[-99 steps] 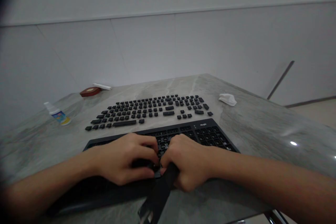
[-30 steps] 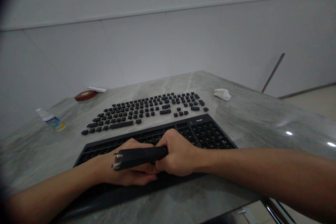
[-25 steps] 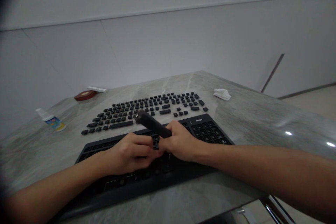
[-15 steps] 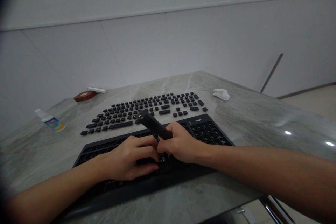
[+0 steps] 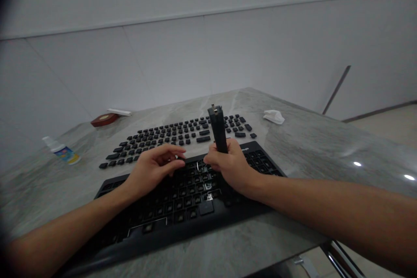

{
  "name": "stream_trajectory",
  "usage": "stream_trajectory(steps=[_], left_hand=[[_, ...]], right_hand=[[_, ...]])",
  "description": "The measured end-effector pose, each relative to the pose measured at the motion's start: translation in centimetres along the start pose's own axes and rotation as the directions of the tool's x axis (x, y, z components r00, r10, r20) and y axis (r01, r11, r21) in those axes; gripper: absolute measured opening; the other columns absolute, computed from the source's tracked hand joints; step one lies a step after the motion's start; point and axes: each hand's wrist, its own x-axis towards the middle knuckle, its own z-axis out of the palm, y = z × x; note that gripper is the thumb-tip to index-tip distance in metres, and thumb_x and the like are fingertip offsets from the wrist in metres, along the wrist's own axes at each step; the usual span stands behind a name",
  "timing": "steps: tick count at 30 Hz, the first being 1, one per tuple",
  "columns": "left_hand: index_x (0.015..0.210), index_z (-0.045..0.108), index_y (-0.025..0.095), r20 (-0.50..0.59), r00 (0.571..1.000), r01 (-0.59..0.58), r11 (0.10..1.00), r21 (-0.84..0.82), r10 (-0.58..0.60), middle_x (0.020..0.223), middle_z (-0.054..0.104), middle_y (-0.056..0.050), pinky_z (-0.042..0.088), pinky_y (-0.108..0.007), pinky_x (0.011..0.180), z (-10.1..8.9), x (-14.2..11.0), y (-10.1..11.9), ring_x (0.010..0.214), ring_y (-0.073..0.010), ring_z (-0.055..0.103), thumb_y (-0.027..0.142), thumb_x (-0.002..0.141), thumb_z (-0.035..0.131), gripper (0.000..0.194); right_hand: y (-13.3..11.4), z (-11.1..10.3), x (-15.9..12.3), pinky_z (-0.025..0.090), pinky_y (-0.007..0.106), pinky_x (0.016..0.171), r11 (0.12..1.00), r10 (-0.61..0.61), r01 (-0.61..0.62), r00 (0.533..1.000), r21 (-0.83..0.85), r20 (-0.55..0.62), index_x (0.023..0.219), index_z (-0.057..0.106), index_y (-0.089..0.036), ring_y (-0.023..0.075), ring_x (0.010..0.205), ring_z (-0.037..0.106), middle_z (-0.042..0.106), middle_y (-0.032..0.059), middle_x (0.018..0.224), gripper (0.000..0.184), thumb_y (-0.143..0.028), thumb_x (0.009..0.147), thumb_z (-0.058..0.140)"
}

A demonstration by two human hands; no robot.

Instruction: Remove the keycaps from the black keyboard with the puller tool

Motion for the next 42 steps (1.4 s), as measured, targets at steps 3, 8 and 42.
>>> stream_trajectory(steps=[3,8,42], left_hand=[[0.087,0.072,0.015,-0.064,0.998,0.030,0.988,0.153,-0.020,0.079,0.072,-0.003,0.053,-0.025,0.065,-1.6,2.0,-0.8,0.070,-0.0134,0.065,0.022,0.083,0.071,0.009],[0.090,0.073,0.015,0.097,0.970,-0.242,0.839,0.487,0.224,0.091,0.072,-0.006,0.053,-0.032,0.081,-2.3,4.4,-2.6,0.083,-0.0168,0.065,0.011,0.085,0.065,0.010],[0.095,0.070,0.018,0.178,0.983,-0.158,0.744,0.650,0.053,0.088,0.070,-0.006,0.048,-0.039,0.086,-2.0,4.2,-4.3,0.092,-0.0248,0.057,0.019,0.085,0.067,0.010]], right_hand=[[0.1,0.2,0.0,0.016,0.026,0.042,1.000,-0.004,0.004,1.000,-0.013,-0.004,0.041,0.034,-0.022,0.0059,0.041,0.024,0.029,-0.0071,0.039,0.035,-0.029,0.061,0.062],[-0.2,0.2,-0.2,0.017,0.025,0.042,0.996,-0.030,0.034,0.999,-0.088,0.044,0.042,0.033,-0.022,0.0063,0.041,0.024,0.029,-0.0067,0.040,0.036,-0.031,0.065,0.059],[0.2,-1.6,-0.8,0.023,0.031,0.049,0.538,-0.427,0.841,0.325,-0.052,0.844,0.055,0.033,-0.024,0.0118,0.045,0.032,0.037,-0.0061,0.049,0.026,-0.012,0.064,0.054]])
